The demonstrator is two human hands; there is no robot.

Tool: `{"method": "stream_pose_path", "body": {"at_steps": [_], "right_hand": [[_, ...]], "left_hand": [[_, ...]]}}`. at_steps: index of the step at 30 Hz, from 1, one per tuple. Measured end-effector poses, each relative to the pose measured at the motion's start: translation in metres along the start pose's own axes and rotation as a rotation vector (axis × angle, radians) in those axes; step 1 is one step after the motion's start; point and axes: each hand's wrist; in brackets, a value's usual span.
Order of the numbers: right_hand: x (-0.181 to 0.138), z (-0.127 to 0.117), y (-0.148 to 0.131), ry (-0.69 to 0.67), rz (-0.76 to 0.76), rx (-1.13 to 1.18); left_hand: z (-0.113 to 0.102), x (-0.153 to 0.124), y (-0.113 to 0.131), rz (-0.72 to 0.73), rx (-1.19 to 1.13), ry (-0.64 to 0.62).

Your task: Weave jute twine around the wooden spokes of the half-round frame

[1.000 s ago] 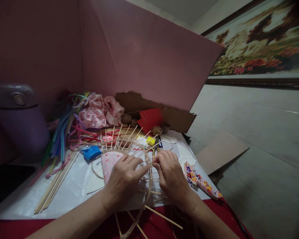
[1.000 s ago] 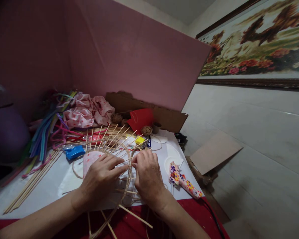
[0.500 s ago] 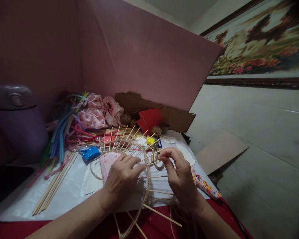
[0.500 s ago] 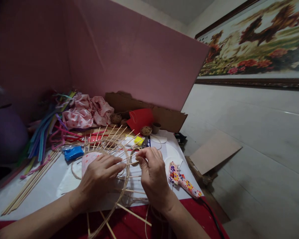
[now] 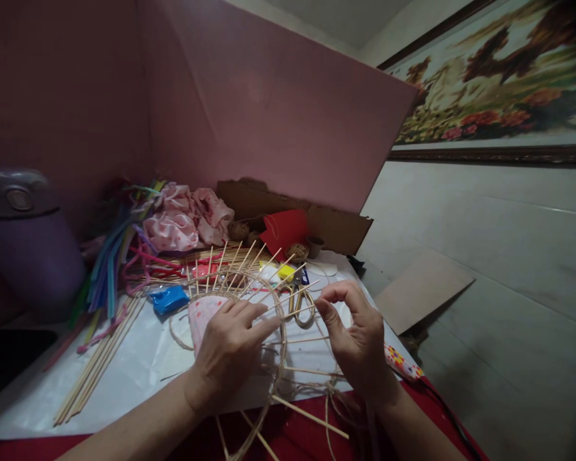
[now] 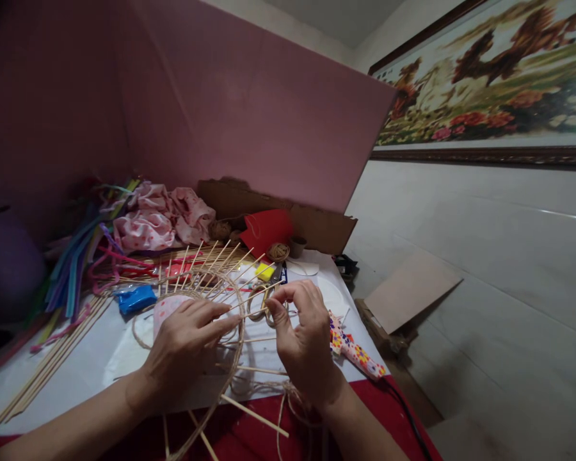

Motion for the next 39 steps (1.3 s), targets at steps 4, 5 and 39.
{"method": "stream_pose_path", "body": {"at_steps": [4, 5, 39], "right_hand": [[0.000, 0.001, 0.005, 0.057, 0.029, -0.022], [0.001, 0.002, 0.006, 0.074, 0.037, -0.031], [0.011, 0.015, 0.023, -0.405, 0.689, 0.933]], "left_hand": [[0.001, -0.001, -0.001, -0.015, -0.015, -0.014], [0.001, -0.002, -0.001, -0.029, -0.027, -0.013], [-0.005, -0.003, 0.003, -0.015, -0.117, 0.134]]}}
Point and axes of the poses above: each hand's wrist, its own x-axis towards the middle knuckle, its own z-axis out of the palm, y = z × x, and after that the axes turned 12 degrees about -x, right-handed
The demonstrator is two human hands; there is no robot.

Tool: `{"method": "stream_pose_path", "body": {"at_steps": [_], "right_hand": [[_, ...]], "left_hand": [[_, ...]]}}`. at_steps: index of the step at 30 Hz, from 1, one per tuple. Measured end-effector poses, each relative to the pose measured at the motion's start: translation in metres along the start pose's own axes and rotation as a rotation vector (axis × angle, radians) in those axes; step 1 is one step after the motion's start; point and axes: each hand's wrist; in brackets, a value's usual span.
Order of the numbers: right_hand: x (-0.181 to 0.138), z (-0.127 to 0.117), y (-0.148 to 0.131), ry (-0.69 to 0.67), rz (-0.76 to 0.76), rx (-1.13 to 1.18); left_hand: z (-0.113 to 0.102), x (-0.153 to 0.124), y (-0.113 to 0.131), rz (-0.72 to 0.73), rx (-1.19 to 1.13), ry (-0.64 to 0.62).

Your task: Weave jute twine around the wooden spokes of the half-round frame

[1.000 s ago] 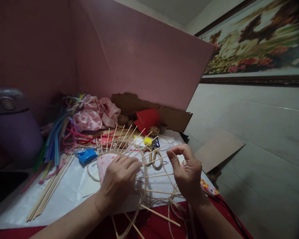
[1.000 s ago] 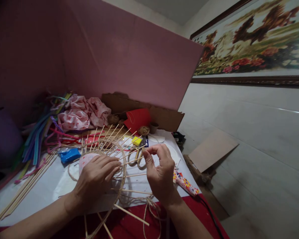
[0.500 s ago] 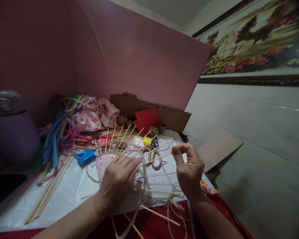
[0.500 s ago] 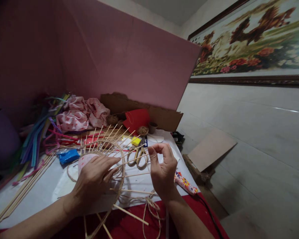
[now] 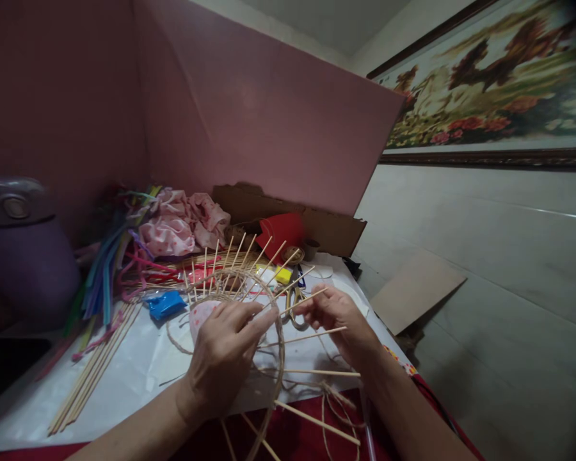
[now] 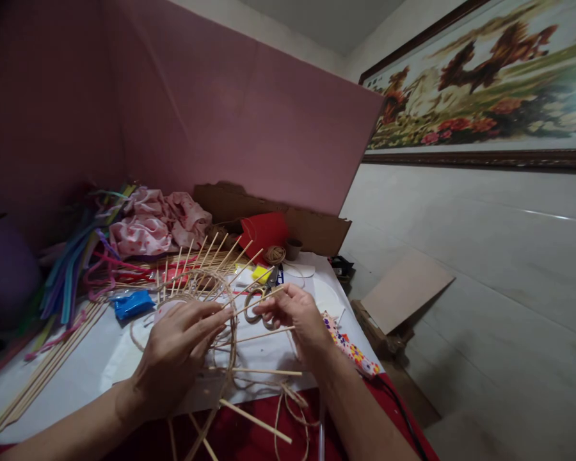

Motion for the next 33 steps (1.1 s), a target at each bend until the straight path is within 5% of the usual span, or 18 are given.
{"method": "stream_pose_path", "body": {"at_steps": [4, 13, 33], "right_hand": [[-0.006, 0.010, 0.000, -0.132, -0.009, 0.082], [-0.008, 0.014, 0.005, -0.094, -0.120, 0.070], [-0.006, 0.015, 0.009, -0.041, -0.091, 0.094]], "left_hand": [[0.000, -0.003, -0.001, 0.015, -0.003, 0.033], [-0.001, -0.001, -0.001, 0.049, -0.008, 0.066], [0.004, 0.000, 0.001, -0.037, -0.033, 0.090]]}}
Point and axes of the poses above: each hand's wrist, its own x-axis towards the middle knuckle, its own z-axis out of the palm, y = z × x, and after that the axes turned 12 degrees about -x, right-handed
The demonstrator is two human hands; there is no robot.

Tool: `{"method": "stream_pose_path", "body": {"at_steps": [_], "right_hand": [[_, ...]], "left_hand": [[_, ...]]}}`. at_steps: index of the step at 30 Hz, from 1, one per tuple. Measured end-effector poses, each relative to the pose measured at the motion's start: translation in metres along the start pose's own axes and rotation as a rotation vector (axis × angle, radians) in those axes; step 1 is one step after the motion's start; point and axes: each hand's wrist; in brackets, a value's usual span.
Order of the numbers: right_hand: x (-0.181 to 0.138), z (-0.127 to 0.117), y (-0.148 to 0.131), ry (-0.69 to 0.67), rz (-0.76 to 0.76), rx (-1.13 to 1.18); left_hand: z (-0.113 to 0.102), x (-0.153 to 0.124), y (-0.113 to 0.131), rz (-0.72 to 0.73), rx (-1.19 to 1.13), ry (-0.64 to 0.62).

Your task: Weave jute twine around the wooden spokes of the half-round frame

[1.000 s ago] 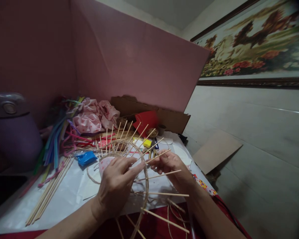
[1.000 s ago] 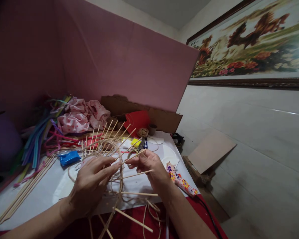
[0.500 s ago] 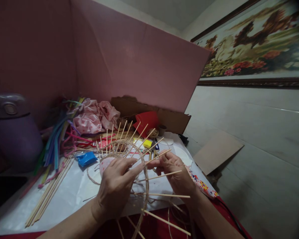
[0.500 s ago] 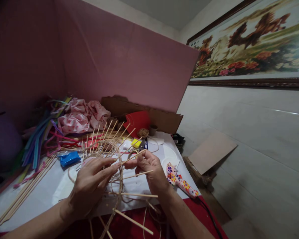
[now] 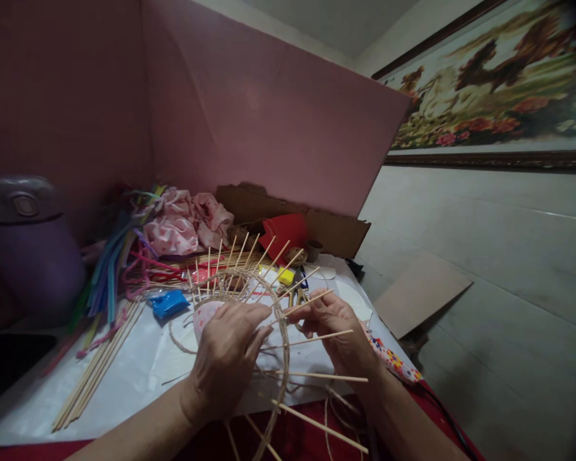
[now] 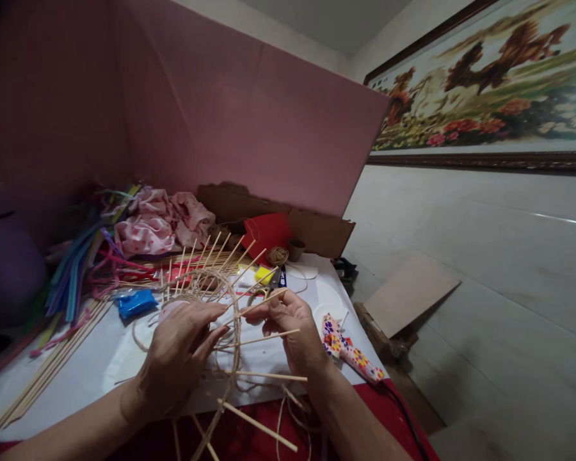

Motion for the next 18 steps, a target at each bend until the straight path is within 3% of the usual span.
{"method": "stream_pose_path", "body": {"at_steps": [18], "right_hand": [[-0.0039, 0.0018, -0.0004, 0.009, 0.028, -0.060]], "left_hand": [[-0.0007, -0.0007, -0.0008, 0.043, 0.028, -0.042]]}}
Point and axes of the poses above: each hand's wrist, its own x-axis towards the middle knuckle, its own z-axis out of the palm, y = z × x, and after that the axes turned 12 degrees about -x, right-handed
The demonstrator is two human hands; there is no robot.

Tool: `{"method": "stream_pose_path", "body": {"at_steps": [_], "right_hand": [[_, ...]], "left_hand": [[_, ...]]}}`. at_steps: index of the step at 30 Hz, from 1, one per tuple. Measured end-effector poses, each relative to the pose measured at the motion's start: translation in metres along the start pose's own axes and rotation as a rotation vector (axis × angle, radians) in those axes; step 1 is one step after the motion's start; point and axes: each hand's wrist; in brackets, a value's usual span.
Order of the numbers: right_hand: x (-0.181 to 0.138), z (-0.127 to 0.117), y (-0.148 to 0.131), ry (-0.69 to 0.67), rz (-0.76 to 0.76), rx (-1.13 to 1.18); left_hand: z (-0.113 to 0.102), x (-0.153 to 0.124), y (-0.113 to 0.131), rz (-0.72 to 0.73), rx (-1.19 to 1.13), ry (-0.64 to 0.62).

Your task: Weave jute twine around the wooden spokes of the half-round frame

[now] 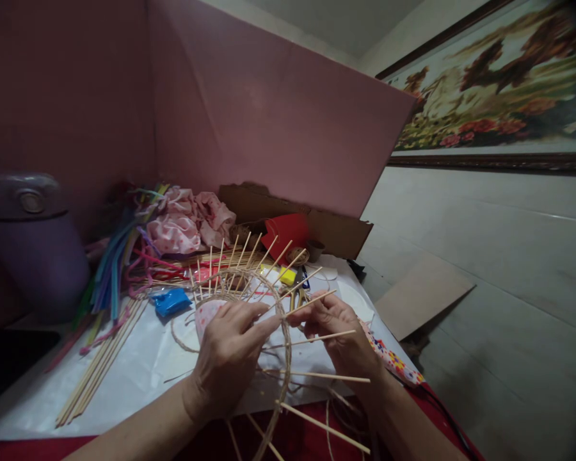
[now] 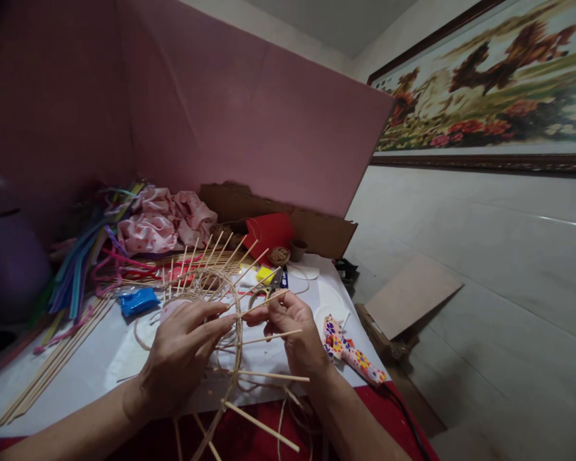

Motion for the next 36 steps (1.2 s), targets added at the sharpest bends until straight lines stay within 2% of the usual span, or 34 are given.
{"method": "stream_pose_path", "body": {"at_steps": [6, 17, 31, 36], "right_hand": [[0.0041, -0.0022, 0.0043, 0.051, 0.004, 0.029], [-0.0033, 0.0038, -0.0012, 0.052, -0.004, -0.009], [-0.0025, 0.0033, -0.0012, 0.067, -0.074, -0.064], [-0.0029, 0.0035, -0.0022, 0.054, -0.049, -0.051]], "left_hand": [[-0.0019, 0.0031, 0.0036, -0.022, -0.031, -0.001], [-0.0028, 0.0017, 0.0035, -0.029, -0.013, -0.030], [-0.0018, 0.0026, 0.0036, -0.007, 0.000, -0.005], [-0.0008, 0.0017, 0.0026, 0.000, -0.002, 0.006]]}}
Point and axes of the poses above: each hand's wrist, its own x-axis towards the middle knuckle, its own z-axis out of the palm, y = z × x, and after that the axes turned 12 degrees about -x, right-handed
